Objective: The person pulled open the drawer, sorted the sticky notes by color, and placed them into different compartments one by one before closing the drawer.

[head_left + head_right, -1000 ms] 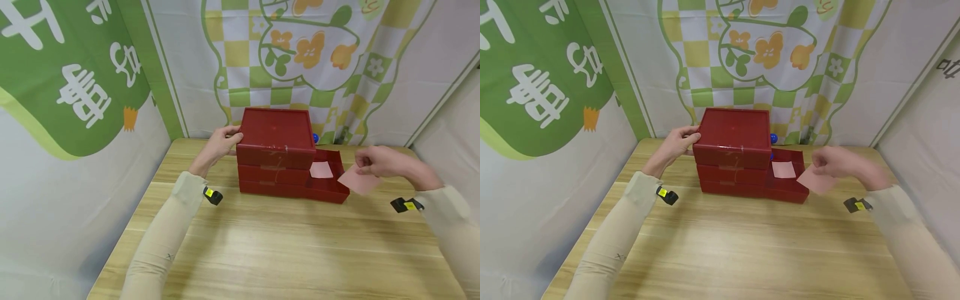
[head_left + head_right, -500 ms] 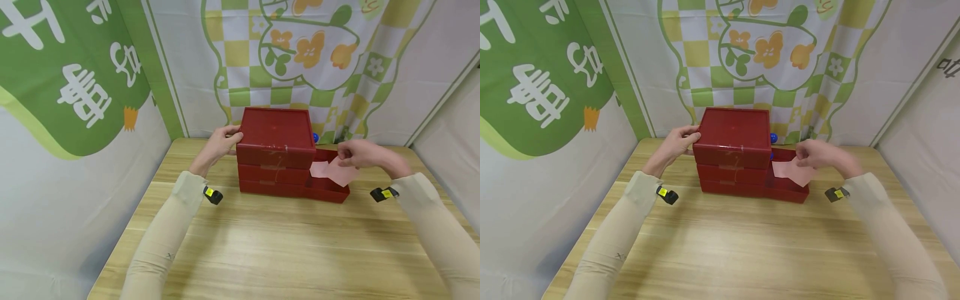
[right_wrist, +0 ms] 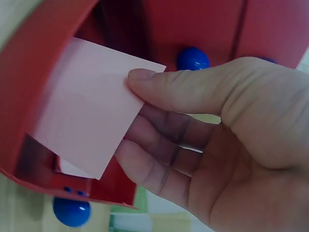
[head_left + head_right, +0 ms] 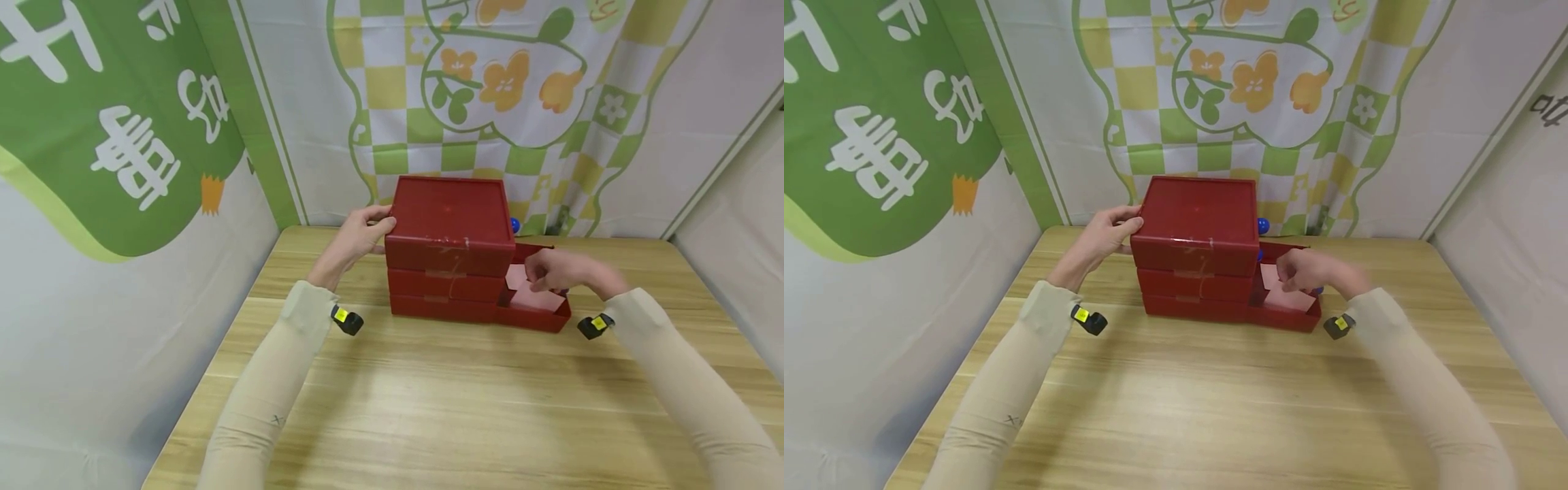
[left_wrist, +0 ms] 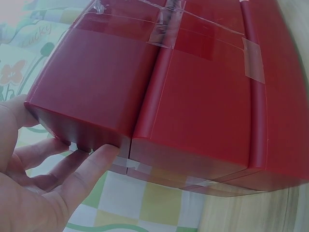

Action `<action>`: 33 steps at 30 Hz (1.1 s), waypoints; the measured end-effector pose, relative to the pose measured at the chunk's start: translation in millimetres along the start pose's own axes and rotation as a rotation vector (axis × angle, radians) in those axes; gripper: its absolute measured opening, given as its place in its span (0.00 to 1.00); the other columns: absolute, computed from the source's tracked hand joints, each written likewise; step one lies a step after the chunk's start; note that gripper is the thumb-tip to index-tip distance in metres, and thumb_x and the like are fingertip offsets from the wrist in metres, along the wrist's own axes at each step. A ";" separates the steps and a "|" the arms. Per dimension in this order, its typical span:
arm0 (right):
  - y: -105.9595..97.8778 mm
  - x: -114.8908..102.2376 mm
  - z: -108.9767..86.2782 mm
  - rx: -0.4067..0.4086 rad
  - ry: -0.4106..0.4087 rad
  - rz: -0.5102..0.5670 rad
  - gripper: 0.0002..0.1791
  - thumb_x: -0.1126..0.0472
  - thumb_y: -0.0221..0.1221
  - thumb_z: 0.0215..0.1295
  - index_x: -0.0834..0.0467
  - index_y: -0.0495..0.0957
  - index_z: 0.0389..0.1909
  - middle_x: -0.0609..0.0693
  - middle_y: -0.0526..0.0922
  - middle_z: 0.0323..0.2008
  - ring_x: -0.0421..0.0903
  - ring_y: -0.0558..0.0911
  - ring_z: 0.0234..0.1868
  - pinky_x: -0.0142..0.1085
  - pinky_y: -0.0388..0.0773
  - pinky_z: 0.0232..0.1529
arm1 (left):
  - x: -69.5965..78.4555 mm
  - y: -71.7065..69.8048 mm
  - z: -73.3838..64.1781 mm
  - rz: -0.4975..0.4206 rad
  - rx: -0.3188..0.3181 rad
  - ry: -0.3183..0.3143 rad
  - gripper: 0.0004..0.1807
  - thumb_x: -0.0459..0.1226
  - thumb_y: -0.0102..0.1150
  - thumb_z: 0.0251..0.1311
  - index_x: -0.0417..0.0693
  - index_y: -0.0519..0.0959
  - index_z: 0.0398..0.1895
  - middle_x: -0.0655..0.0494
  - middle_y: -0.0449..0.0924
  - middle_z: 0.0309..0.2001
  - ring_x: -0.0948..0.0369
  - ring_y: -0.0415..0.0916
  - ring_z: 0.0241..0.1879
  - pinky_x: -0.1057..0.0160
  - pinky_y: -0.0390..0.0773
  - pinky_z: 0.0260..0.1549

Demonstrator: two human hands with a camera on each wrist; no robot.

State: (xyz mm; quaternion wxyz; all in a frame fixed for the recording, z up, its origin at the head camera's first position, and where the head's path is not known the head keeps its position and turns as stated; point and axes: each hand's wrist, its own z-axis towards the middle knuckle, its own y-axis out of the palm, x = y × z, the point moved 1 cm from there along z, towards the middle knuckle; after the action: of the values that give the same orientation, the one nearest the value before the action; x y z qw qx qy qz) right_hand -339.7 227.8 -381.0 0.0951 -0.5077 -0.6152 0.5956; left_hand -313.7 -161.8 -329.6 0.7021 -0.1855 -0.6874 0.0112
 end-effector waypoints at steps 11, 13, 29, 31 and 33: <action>13.2 3.5 6.8 0.093 -0.061 -0.094 0.04 0.68 0.61 0.63 0.58 0.78 0.29 0.47 0.77 0.26 0.41 0.71 0.26 0.33 0.70 0.29 | 0.3 0.8 0.4 0.001 -0.005 -0.004 0.27 0.42 0.51 0.72 0.50 0.64 0.73 0.47 0.69 0.64 0.53 0.69 0.62 0.55 0.86 0.46; 11.4 6.0 4.9 0.132 -0.050 -0.073 0.04 0.67 0.61 0.64 0.58 0.78 0.30 0.47 0.77 0.26 0.42 0.71 0.26 0.33 0.70 0.29 | -0.2 0.9 0.3 -0.002 -0.004 -0.005 0.27 0.42 0.51 0.72 0.50 0.65 0.73 0.47 0.70 0.64 0.53 0.69 0.61 0.54 0.86 0.47; 2.2 51.2 -24.7 0.489 0.122 0.401 0.20 0.60 0.54 0.73 0.74 0.71 0.54 0.71 0.76 0.50 0.36 0.81 0.36 0.33 0.86 0.36 | 0.6 0.7 -0.9 -0.019 0.010 -0.018 0.27 0.41 0.51 0.72 0.49 0.65 0.73 0.46 0.70 0.64 0.53 0.70 0.61 0.51 0.85 0.48; 4.8 60.8 -26.6 0.511 0.136 0.453 0.23 0.60 0.52 0.74 0.75 0.66 0.59 0.71 0.73 0.54 0.32 0.78 0.39 0.32 0.86 0.37 | 0.6 1.3 -0.9 -0.023 0.015 -0.020 0.27 0.41 0.51 0.72 0.49 0.65 0.72 0.46 0.70 0.64 0.53 0.70 0.61 0.52 0.85 0.47; 8.2 71.4 -29.0 0.523 0.147 0.511 0.25 0.60 0.50 0.75 0.76 0.63 0.62 0.69 0.71 0.55 0.31 0.76 0.40 0.33 0.86 0.40 | 0.6 2.1 -0.1 -0.022 0.013 -0.019 0.27 0.42 0.51 0.72 0.49 0.65 0.73 0.46 0.70 0.65 0.53 0.70 0.61 0.53 0.85 0.47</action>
State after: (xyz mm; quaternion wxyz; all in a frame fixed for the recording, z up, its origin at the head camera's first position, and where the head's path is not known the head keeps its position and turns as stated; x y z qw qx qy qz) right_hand -348.0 297.1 -414.7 0.1137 -0.6450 -0.2871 0.6990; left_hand -313.1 -159.6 -329.6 0.6967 -0.1735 -0.6960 0.0098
